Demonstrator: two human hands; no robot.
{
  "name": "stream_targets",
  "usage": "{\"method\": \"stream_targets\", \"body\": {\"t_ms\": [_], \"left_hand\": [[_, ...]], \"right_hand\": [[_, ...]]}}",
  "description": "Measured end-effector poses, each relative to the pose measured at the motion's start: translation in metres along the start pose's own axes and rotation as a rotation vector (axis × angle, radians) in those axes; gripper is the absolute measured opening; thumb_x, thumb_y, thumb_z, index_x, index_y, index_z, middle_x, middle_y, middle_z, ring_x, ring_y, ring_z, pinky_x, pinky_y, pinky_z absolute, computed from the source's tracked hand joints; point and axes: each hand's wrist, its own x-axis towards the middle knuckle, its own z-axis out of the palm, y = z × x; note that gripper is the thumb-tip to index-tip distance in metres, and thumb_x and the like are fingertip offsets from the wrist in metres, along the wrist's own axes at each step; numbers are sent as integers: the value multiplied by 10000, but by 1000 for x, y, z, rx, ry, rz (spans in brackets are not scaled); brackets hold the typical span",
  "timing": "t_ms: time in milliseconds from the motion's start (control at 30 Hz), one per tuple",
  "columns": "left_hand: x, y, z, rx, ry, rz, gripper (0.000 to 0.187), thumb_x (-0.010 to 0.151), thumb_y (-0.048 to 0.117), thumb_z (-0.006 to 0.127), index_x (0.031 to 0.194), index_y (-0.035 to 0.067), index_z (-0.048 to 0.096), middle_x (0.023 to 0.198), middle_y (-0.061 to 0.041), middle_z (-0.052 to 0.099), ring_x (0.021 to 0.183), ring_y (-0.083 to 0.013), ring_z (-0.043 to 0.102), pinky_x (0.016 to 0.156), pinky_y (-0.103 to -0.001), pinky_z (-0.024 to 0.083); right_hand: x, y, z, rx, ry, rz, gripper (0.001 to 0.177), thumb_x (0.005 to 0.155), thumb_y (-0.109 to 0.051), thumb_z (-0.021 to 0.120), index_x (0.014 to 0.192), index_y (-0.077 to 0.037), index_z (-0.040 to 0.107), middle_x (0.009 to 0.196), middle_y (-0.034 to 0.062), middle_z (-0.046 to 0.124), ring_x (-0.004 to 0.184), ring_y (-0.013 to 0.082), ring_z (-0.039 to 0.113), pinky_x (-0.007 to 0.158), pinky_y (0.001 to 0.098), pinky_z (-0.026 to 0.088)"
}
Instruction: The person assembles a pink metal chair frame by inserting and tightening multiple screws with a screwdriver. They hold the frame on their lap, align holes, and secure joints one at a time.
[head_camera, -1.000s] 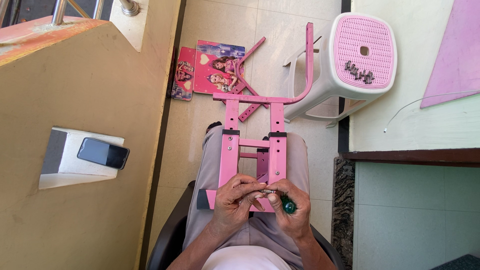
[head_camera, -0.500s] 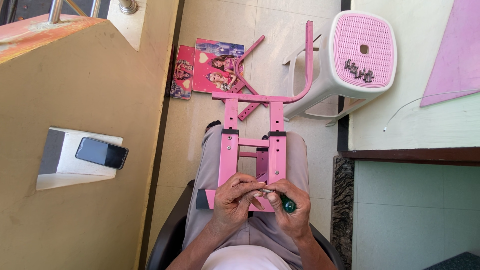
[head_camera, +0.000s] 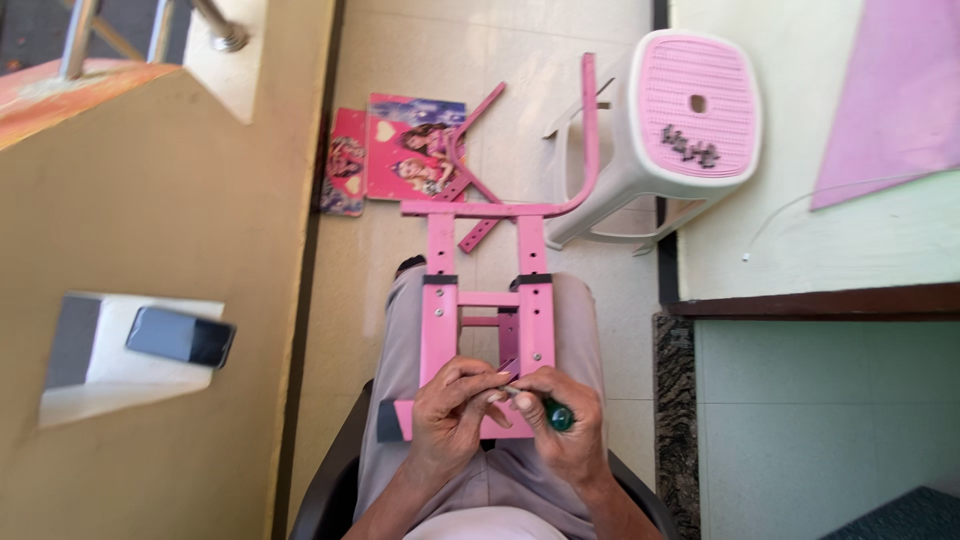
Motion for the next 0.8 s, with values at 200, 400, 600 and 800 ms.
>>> {"method": "stream_targets", "body": {"t_ms": [200, 400, 600, 800], "left_hand": [[10, -4, -1, 53, 35, -67, 378, 932, 24, 680, 1307, 16, 639, 1200, -126, 580, 1013, -179, 674, 723, -290, 713], [11, -21, -19, 169, 54, -175, 363, 935, 115, 680, 1293, 57, 668, 1195, -123, 591, 1031, -179, 663, 724, -297, 711], [-8, -71, -49, 335, 121, -299, 310, 915, 169, 696, 1206, 72, 739, 1131, -138, 654, 972, -193, 718, 629, -299, 719], [-37, -161, -126, 441, -55, -235, 311, 904, 162, 673, 1180, 24, 713, 1075, -174, 609, 938, -213, 746, 666, -322, 709]], "right_hand": [[15, -3, -12, 29, 49, 147, 223, 943, -247, 740, 985, -28, 757, 840, 50, 756, 734, 100, 694, 645, 257, 579], [75, 45, -99, -256, 465, 410, 188, 865, -196, 792, 1032, -111, 802, 897, 57, 783, 678, 108, 620, 565, 254, 502], [199, 177, -182, -365, 748, 328, 206, 844, -123, 841, 1025, -39, 788, 902, 79, 781, 793, 147, 723, 721, 279, 590], [280, 292, -230, -699, 735, 311, 214, 781, -160, 896, 945, -58, 804, 818, 130, 767, 735, 255, 733, 727, 383, 572]]}}
